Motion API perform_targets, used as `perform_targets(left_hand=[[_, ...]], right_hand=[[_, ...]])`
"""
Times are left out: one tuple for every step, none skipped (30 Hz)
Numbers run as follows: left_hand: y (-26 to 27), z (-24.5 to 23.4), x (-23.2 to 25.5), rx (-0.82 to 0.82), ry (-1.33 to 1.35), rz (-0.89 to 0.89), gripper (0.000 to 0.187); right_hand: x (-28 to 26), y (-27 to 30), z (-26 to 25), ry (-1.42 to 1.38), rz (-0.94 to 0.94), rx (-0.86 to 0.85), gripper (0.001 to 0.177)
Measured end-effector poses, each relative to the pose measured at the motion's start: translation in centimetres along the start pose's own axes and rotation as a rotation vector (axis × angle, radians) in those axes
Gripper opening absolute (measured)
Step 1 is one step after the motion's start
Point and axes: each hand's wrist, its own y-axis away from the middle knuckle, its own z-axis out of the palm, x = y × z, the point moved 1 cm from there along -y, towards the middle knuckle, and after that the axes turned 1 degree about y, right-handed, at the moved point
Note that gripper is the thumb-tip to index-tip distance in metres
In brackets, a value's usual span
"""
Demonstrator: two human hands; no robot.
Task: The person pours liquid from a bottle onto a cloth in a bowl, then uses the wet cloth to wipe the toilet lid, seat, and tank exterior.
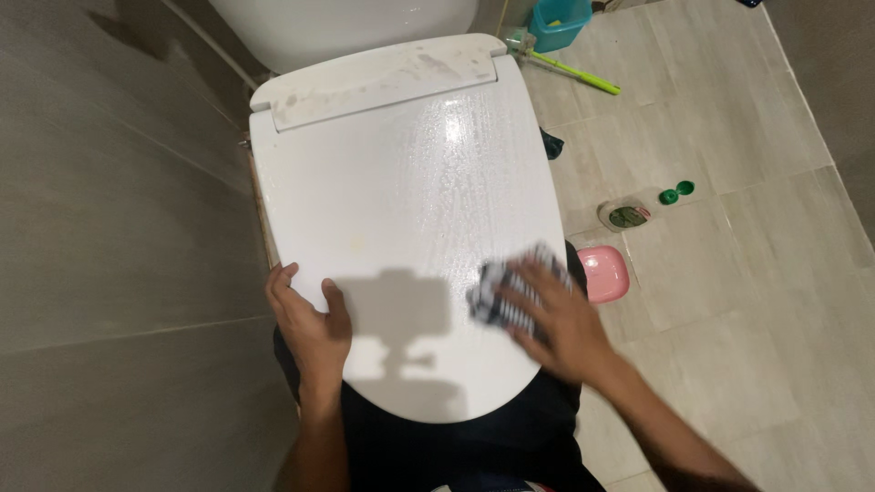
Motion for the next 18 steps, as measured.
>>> perform_targets(left_hand=[[0.0, -0.1, -0.1, -0.004, 0.024, -0.022, 0.044], [0.1, -0.2, -0.1, -0.005, 0.047, -0.045, 0.043], [0.2, -0.3, -0.2, -0.006, 0.071, -0.069, 0.041], [0.3, -0.4, -0.4, 0.011, 0.111, -0.078, 0.038], [0.4, -0.3, -0.8, 0.029, 0.152, -0.087, 0.036], [0.6, -0.3, -1.2, 0.050, 0.192, -0.098, 0.034], [0.8, -0.2, -1.7, 0.069, 0.240, -0.099, 0.034], [1.1, 0.0, -2.3, 0.090, 0.285, -0.102, 0.033], [1.5, 0.2, -3.0, 0.113, 0.330, -0.104, 0.033], [1.7, 0.5, -3.9, 0.141, 0.410, -0.167, 0.032], [1.9, 0.8, -4.8, 0.170, 0.490, -0.229, 0.030], [2.3, 0.8, -5.7, 0.198, 0.567, -0.289, 0.030], [2.7, 0.7, -6.5, 0.207, 0.654, -0.298, 0.029], [2.7, 0.7, -7.2, 0.209, 0.744, -0.302, 0.030], [3.0, 0.4, -7.7, 0.211, 0.834, -0.304, 0.032], [3.6, -0.4, -8.2, 0.214, 0.856, -0.370, 0.034], [4.2, -1.5, -8.7, 0.217, 0.877, -0.436, 0.037], [4.6, -2.4, -8.9, 0.220, 0.899, -0.496, 0.041]], right_hand=[[-1.1, 1.2, 0.3, -0.007, 0.001, -0.026, 0.061], [-2.1, 2.1, 0.6, -0.014, -0.002, -0.053, 0.061], [-3.3, 2.8, 1.0, -0.034, -0.018, -0.083, 0.060], [-4.4, 3.4, 1.4, -0.054, -0.039, -0.115, 0.060], [-5.2, 3.5, 1.8, -0.075, -0.059, -0.148, 0.059], [-5.9, 3.3, 2.2, -0.101, -0.091, -0.189, 0.059], [-6.9, 3.0, 2.7, -0.127, -0.122, -0.230, 0.058], [-7.8, 2.6, 3.1, -0.154, -0.156, -0.273, 0.058], [-8.6, 2.0, 3.5, -0.179, -0.228, -0.287, 0.056], [-9.3, 1.1, 3.8, -0.205, -0.304, -0.301, 0.053], [-10.0, 0.1, 4.2, -0.231, -0.380, -0.314, 0.050], [-10.6, -0.9, 4.6, -0.230, -0.430, -0.367, 0.053], [-11.1, -2.0, 5.1, -0.229, -0.480, -0.419, 0.056], [-11.5, -3.2, 5.8, -0.225, -0.523, -0.466, 0.059], [-11.9, -4.6, 6.5, -0.194, -0.553, -0.440, 0.053], [-12.3, -6.1, 7.4, -0.161, -0.583, -0.417, 0.048], [-12.6, -7.5, 8.0, -0.128, -0.612, -0.394, 0.042], [-12.6, -9.0, 8.5, -0.149, -0.647, -0.340, 0.043]])
